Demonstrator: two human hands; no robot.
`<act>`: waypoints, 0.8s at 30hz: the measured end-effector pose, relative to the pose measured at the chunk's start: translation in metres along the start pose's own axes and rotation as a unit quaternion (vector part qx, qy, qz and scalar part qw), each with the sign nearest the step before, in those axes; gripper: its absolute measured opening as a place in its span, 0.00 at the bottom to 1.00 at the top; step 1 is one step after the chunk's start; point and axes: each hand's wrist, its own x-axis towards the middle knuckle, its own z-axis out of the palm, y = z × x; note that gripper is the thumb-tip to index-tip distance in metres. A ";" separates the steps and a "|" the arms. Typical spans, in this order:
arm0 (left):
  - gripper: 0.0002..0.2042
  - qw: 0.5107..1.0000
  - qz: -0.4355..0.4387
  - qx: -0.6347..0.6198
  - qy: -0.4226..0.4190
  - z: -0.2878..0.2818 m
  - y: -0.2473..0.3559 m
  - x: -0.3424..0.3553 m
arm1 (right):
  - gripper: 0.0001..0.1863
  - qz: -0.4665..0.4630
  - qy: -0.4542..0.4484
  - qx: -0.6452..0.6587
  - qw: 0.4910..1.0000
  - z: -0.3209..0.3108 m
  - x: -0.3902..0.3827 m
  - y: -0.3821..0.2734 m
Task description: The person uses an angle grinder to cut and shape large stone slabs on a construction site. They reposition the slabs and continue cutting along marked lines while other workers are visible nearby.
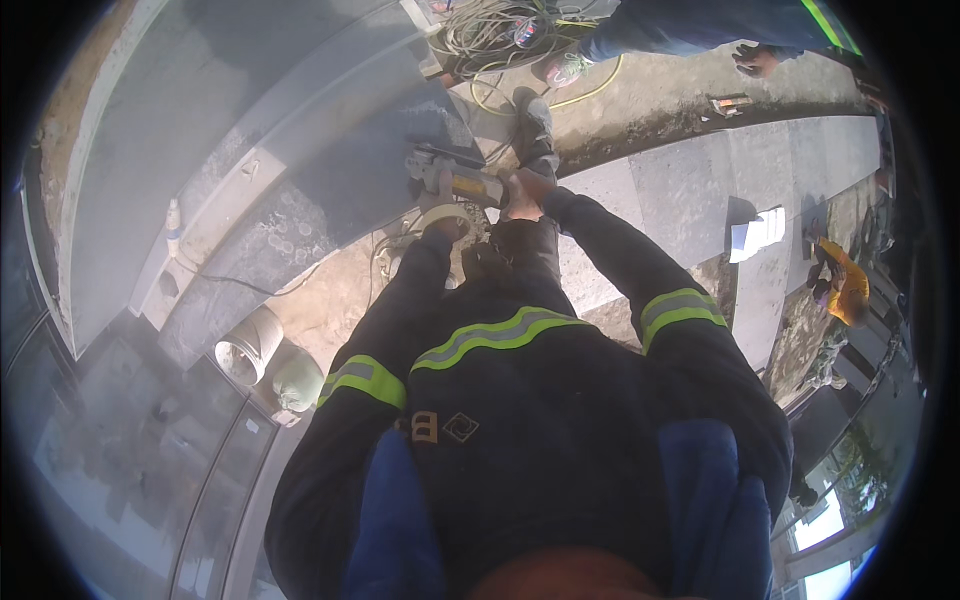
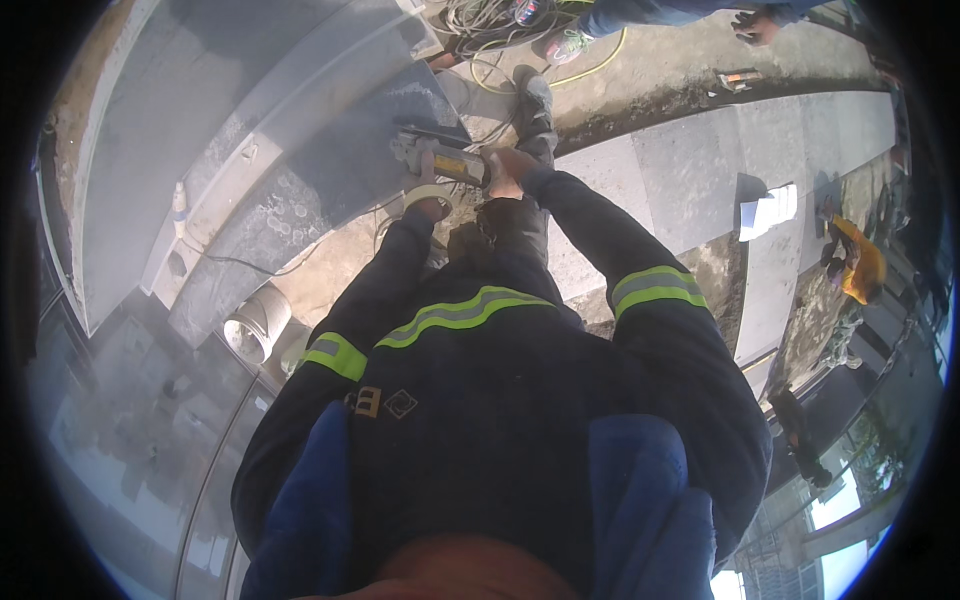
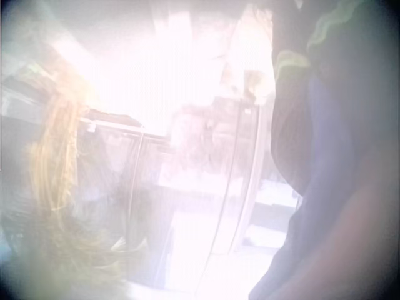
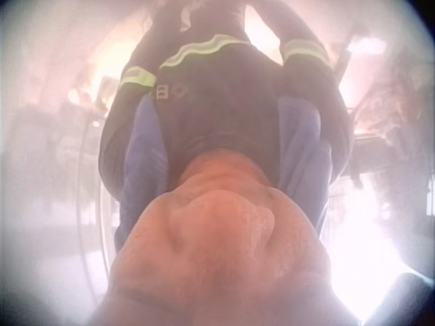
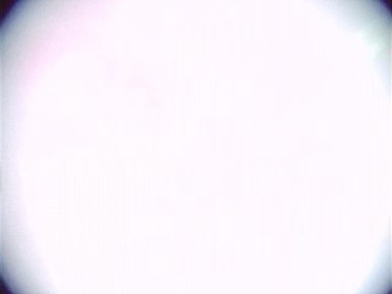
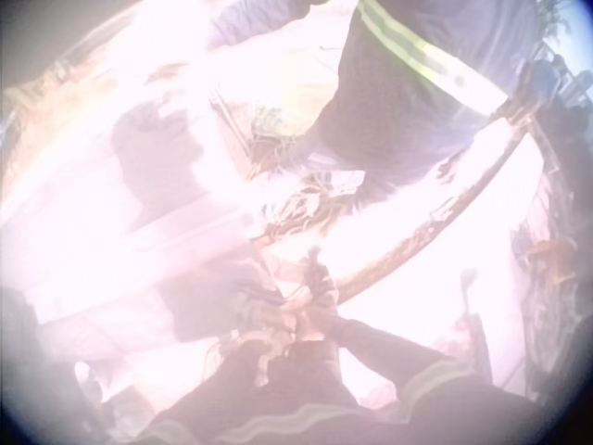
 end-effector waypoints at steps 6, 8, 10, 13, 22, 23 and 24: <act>0.31 0.995 -0.098 0.012 0.031 0.004 0.000 0.002 | 0.33 -0.004 0.125 -0.004 0.992 0.035 0.007 0.016; 0.32 0.996 -0.084 0.001 0.007 -0.002 -0.021 0.003 | 0.36 -0.053 0.070 0.029 0.996 0.022 -0.003 0.027; 0.32 0.996 -0.076 0.029 -0.034 -0.009 -0.035 0.005 | 0.36 -0.044 0.056 0.024 0.997 0.012 -0.012 0.019; 0.30 0.994 -0.092 0.039 -0.035 -0.006 -0.044 0.009 | 0.37 -0.060 0.076 0.037 0.995 0.022 -0.011 0.029; 0.28 0.990 -0.132 0.040 0.034 -0.008 -0.027 0.017 | 0.36 0.017 0.048 0.008 0.999 0.020 0.002 0.016; 0.28 0.992 -0.117 0.034 0.022 -0.010 -0.033 0.017 | 0.35 0.007 0.047 0.018 0.999 0.017 -0.003 0.014; 0.28 0.994 -0.101 0.027 0.014 -0.013 -0.046 0.020 | 0.35 -0.010 0.044 0.024 0.999 0.013 -0.007 0.012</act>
